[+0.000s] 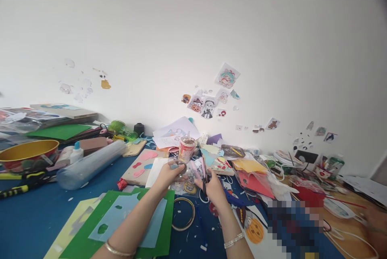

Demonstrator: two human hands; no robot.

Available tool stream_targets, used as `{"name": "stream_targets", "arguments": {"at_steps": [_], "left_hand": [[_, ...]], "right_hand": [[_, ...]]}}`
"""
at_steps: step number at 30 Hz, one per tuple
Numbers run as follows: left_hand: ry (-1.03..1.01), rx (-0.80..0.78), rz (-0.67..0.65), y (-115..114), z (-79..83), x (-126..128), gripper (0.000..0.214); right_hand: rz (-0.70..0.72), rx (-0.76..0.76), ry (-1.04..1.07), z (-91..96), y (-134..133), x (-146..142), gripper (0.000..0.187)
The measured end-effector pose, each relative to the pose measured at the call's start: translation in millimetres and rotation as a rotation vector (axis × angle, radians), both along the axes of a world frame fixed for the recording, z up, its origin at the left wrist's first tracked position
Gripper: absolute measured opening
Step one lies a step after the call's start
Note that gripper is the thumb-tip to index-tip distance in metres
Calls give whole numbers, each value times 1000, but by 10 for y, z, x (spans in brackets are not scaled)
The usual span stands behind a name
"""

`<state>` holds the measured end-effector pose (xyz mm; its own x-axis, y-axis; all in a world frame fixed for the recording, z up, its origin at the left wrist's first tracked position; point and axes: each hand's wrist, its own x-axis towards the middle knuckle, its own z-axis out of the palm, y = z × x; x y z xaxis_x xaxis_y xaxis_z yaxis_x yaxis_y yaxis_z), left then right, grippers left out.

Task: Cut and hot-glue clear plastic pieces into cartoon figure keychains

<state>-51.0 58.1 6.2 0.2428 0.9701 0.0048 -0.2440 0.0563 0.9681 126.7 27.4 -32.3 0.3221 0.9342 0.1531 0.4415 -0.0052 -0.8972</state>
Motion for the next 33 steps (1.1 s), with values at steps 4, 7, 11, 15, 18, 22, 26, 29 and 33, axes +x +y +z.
{"name": "stream_targets", "arguments": {"at_steps": [4,7,11,15,18,22,26,29,33], "left_hand": [[-157,-88,56,25,-9,20,33],[-222,-99,60,14,-17,47,26],[-235,-110,74,-3,-5,50,16],[-240,-119,87,-3,3,49,17],[-245,-127,42,-11,-34,94,20],[-216,-136,-28,-91,-114,224,24],[-141,-94,-139,-214,-142,324,29],[-223,-124,-252,-255,-128,339,43],[-408,-224,-377,-241,-104,336,54]], "right_hand": [[-70,-95,-464,22,-113,-57,77],[-2,-118,-618,54,-197,-126,78],[175,-148,-701,78,-269,-161,81],[73,-31,-846,100,-237,-172,47],[-53,117,-830,112,-154,-163,23],[-14,286,-273,37,-9,-124,30],[57,331,229,-82,94,-88,30],[1,353,370,-98,91,-56,28],[-19,353,501,-51,47,-21,27]]}}
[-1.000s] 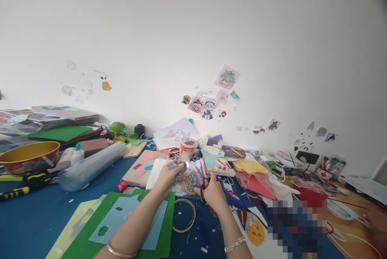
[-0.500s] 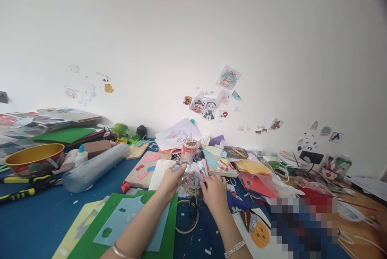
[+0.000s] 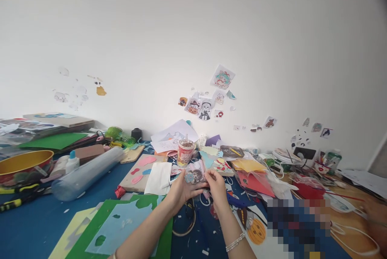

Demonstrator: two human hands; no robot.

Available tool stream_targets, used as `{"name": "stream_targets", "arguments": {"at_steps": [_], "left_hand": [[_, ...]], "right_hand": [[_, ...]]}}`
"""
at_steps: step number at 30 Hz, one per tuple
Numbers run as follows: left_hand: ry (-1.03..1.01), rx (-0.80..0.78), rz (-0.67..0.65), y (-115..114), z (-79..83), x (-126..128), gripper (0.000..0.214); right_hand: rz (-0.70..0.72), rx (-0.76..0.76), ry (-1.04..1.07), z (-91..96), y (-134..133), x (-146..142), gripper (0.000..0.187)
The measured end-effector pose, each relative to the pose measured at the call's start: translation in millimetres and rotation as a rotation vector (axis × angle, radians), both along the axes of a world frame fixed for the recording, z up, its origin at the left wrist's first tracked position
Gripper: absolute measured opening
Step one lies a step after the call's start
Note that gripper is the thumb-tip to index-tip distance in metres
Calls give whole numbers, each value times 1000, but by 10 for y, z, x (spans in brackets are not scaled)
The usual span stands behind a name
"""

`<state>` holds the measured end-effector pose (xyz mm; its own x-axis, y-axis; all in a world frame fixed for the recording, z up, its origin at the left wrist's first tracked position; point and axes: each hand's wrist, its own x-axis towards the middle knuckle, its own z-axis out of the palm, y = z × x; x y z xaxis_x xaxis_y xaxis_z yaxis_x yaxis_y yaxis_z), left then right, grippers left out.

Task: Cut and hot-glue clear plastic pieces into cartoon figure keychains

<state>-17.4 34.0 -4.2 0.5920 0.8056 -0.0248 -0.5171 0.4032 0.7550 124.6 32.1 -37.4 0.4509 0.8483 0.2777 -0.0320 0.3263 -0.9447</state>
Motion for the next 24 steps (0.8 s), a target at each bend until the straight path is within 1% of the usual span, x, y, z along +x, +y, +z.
{"name": "stream_targets", "arguments": {"at_steps": [4,8,11,17,21,24], "left_hand": [[-58,-41,-25,0,26,7,56],[-106,-75,-15,2,26,8,52],[-118,-95,-42,18,4,6,51],[-175,-102,-87,9,1,11,51],[-164,-25,-108,-16,-12,16,41],[-128,68,-81,-44,-33,22,33]], "right_hand": [[26,-4,68,49,-16,13,27],[65,-4,69,108,-57,10,27],[62,8,75,140,-89,8,27],[76,-4,82,107,-59,32,27],[17,-3,-17,95,-33,29,29],[23,-28,28,101,-47,19,31]]}}
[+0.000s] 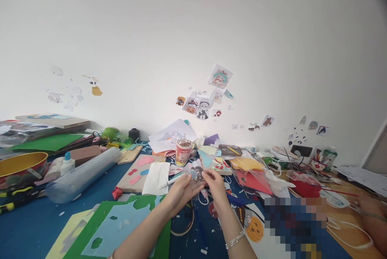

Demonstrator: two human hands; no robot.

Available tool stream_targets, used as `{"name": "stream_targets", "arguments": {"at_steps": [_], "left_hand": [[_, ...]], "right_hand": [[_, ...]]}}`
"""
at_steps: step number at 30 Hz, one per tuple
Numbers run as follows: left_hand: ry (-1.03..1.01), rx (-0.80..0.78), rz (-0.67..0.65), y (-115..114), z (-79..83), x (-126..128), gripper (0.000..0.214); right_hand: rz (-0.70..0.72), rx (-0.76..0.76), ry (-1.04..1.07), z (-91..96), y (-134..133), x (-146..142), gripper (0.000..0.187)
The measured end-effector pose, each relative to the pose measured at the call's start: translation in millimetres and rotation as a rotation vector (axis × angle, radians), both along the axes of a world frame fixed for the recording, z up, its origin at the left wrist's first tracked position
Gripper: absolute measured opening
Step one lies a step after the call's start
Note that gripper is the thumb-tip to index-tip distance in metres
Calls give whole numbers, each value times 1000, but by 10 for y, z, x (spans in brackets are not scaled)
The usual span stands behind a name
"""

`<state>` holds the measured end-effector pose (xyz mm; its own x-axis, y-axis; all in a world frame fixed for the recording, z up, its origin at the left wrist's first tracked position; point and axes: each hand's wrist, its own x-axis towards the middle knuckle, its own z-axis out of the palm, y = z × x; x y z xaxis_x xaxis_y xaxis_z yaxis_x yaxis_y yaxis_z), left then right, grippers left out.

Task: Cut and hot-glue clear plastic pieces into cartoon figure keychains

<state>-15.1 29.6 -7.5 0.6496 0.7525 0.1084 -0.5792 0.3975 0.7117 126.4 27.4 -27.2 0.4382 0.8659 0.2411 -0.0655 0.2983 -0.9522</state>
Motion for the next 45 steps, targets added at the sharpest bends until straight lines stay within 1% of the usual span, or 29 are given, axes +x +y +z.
{"name": "stream_targets", "arguments": {"at_steps": [2,4,6,9,11,14,18,21,27,29,32,38,40,42,45], "left_hand": [[44,54,28,-13,-14,8,32],[138,106,68,-6,-38,21,32],[297,154,133,31,-80,42,30],[565,241,265,118,-167,79,30],[643,283,321,160,-207,94,31],[586,266,293,156,-200,90,33],[476,244,233,75,-115,63,32],[456,264,207,22,-81,54,32],[432,349,142,-5,-94,62,39],[439,379,160,-2,-96,64,42],[465,416,188,0,-97,64,41],[427,448,186,22,-124,68,47],[420,421,180,38,-125,64,49],[421,364,202,52,-107,49,49],[415,267,315,67,-53,5,42]], "right_hand": [[39,-4,77,-1,-14,-1,31],[45,0,141,-9,-19,4,30],[29,2,173,-23,-10,11,29],[-4,17,169,-48,25,22,28],[-11,31,164,-61,53,28,29],[-13,70,172,-66,80,30,34],[-6,115,152,-41,63,24,39],[-5,124,111,-13,30,10,40],[-48,134,64,34,-16,-20,38],[-56,140,59,42,-21,-23,37],[-26,132,79,37,-21,-23,38],[46,88,122,37,-36,-45,47],[62,86,122,55,-51,-49,47],[71,108,111,74,-65,-46,44],[116,133,65,87,-82,-40,41]]}}
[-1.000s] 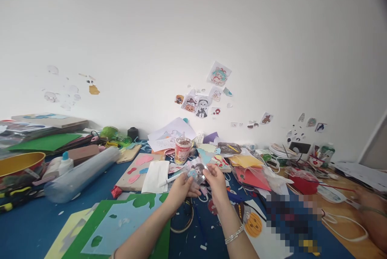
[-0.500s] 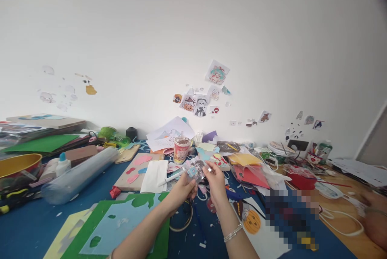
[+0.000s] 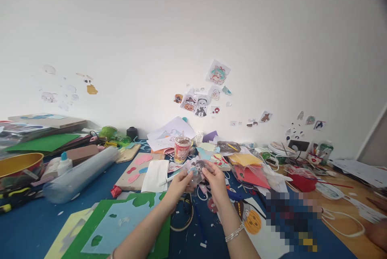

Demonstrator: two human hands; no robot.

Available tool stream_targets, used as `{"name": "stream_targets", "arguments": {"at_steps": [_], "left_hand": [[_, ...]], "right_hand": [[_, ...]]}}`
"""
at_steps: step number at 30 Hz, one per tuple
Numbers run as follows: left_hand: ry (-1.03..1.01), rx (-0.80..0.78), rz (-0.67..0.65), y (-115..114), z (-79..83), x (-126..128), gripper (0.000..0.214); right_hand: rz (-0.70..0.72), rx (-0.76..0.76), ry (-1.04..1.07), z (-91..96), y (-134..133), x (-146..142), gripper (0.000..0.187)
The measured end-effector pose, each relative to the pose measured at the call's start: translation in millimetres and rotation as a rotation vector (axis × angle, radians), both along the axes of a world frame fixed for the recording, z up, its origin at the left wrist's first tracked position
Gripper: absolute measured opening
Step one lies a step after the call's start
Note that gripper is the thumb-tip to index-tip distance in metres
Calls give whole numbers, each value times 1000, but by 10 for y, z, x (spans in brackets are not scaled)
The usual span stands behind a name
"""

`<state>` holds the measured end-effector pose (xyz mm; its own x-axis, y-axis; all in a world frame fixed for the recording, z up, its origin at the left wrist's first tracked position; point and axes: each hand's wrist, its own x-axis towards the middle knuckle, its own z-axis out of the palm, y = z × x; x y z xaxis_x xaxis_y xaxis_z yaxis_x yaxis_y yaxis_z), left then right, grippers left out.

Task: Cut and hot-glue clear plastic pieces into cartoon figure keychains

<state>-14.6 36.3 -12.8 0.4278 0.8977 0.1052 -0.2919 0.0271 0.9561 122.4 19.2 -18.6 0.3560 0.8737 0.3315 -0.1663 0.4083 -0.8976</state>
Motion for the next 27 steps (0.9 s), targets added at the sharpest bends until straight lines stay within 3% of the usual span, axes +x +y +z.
{"name": "stream_targets", "arguments": {"at_steps": [4,12,16,21,27], "left_hand": [[-69,-55,84,8,64,-60,42],[10,9,-39,13,39,-56,40],[100,107,-1,64,-8,-29,40],[154,309,95,97,-19,-35,44],[83,258,161,130,-27,-58,47]], "right_hand": [[24,-22,-57,-8,-19,-9,41],[-67,-61,-142,24,-39,21,33],[-136,-2,-287,35,-46,29,32],[-72,-15,-261,37,-69,-26,35],[157,-106,-137,51,-114,17,46]]}}
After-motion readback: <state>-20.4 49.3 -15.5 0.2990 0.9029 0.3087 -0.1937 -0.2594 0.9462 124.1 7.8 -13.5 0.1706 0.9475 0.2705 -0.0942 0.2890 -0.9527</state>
